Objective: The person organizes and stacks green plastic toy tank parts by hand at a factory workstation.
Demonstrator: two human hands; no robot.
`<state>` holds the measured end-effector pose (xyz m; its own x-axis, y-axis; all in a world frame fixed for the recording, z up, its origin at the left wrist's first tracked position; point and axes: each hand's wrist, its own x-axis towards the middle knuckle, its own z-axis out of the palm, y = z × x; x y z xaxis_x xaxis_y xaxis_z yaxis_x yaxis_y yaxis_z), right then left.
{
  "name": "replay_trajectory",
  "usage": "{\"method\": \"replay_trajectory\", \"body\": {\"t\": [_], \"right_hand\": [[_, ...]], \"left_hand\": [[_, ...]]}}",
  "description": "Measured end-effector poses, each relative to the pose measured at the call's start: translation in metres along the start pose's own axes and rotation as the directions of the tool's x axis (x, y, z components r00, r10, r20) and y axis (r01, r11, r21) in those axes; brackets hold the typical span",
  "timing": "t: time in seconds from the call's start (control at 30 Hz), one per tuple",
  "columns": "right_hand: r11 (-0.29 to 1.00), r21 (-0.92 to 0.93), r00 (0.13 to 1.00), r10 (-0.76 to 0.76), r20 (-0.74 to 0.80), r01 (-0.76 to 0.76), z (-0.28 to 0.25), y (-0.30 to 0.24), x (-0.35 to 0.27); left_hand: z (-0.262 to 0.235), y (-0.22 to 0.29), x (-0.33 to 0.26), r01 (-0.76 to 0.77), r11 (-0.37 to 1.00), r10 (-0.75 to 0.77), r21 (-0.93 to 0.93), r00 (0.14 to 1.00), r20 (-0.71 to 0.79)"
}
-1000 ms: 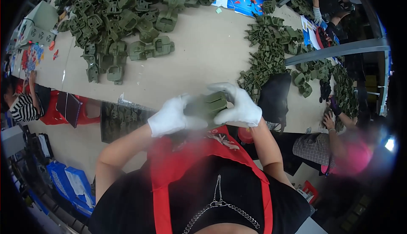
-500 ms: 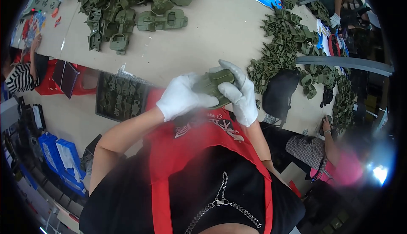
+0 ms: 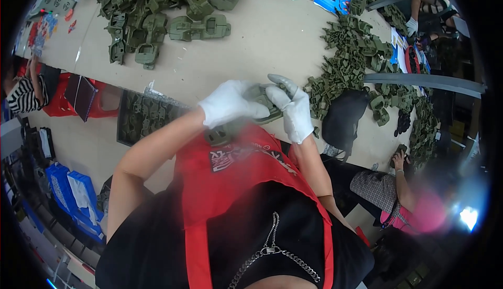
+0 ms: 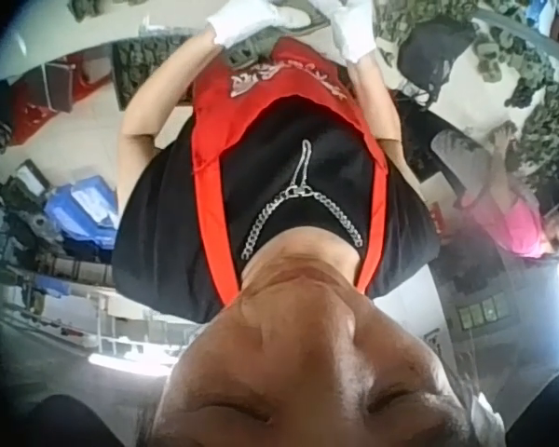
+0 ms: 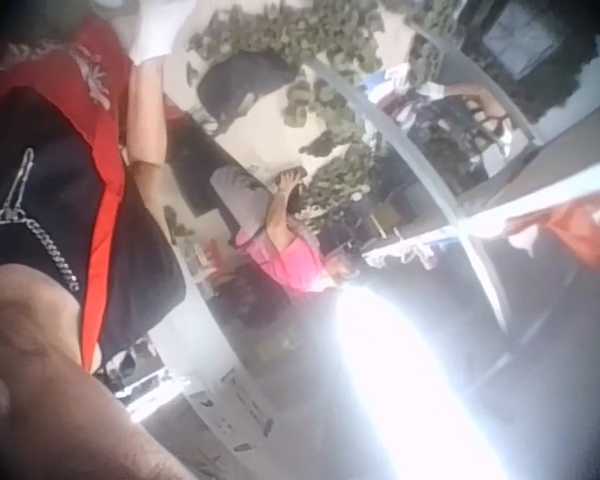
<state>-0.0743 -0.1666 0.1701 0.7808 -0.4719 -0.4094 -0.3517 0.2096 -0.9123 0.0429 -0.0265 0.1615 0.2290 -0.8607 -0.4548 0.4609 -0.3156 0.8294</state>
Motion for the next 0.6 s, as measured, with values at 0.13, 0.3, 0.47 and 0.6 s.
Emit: {"method": "replay_trajectory", "body": {"t": [0.13,0.3,0.47,0.6], "right_hand": [[0.96,0.225,0.979,-0.134,-0.154,0.166,-0.036,0.012,-0.014],[0.936,0.35,0.999,0.048,-0.015,-0.039,-0.05,0.046,-0.036],[0.758,-0.622,0.973,-0.226,0.032,0.197,-0.053,0.011,-0.013],[0.682,-0.647,0.889,-0.011,0.458,0.342,0.041,-0.04,-0.014]], "left_hand": [[-0.011,0.049,-0.047,0.072,0.72,0.17,0.691,0.946,-0.276],[-0.011,-0.01,-0.054,-0.008,0.996,-0.019,-0.093,0.958,-0.285],[-0.012,-0.013,-0.058,0.073,0.997,-0.07,-0.002,0.954,-0.293],[-0.015,-0.023,-0.054,0.059,0.983,-0.012,0.172,0.965,-0.263]]}}
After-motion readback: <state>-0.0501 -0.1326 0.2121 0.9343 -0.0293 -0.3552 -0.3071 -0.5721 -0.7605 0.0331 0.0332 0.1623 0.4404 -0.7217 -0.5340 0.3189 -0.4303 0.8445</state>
